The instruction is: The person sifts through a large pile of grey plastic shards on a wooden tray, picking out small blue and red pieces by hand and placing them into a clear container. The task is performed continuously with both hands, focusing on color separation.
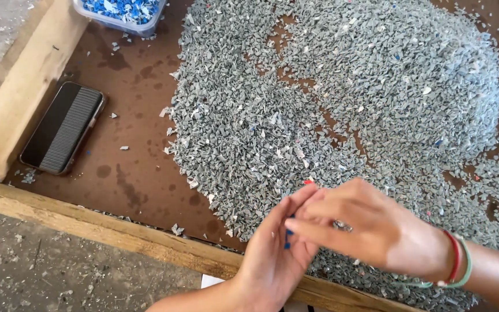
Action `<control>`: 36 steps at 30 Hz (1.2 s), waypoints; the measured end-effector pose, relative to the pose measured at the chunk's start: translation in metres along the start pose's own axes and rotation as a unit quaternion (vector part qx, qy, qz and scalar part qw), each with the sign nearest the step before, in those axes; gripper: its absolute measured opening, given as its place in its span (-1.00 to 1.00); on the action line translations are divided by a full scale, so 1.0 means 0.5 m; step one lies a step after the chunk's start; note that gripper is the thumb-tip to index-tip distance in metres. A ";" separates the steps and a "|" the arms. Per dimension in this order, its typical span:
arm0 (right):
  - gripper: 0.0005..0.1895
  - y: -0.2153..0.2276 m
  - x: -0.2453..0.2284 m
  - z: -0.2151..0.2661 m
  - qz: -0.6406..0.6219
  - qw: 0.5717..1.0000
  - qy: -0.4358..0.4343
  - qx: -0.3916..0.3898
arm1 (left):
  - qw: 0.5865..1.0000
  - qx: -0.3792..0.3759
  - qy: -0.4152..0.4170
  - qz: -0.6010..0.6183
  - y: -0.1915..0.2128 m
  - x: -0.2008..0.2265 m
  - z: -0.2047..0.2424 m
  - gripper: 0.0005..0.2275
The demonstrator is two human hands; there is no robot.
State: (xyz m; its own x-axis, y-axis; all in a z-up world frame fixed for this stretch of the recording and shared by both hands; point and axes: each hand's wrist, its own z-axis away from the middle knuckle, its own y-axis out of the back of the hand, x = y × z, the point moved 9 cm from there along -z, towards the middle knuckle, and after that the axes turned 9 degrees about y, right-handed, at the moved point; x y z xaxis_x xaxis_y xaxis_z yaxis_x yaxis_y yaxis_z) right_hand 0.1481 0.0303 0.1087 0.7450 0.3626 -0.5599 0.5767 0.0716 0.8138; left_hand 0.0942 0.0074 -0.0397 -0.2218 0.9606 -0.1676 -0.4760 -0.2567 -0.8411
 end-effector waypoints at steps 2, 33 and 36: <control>-0.58 -0.007 0.081 -0.013 -0.180 0.967 -0.180 -0.017 | 1.000 -0.016 -0.022 0.013 -0.012 0.023 0.010 -0.61; -0.90 0.064 0.492 -0.094 0.387 0.921 -0.053 0.008 | 0.991 0.047 -0.106 0.071 0.017 0.142 0.071 -0.61; -0.84 0.087 0.455 -0.071 0.292 0.950 -0.108 0.035 | 0.989 0.066 -0.105 0.077 0.008 0.141 0.077 -0.61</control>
State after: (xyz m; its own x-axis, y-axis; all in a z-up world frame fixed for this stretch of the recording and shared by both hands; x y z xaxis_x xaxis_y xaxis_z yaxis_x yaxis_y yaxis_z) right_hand 0.3306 0.1489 0.0225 0.9918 0.1213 -0.0413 0.0592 -0.1483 0.9872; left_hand 0.0439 0.0698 -0.0352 -0.4657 0.8692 -0.1664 -0.5267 -0.4233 -0.7371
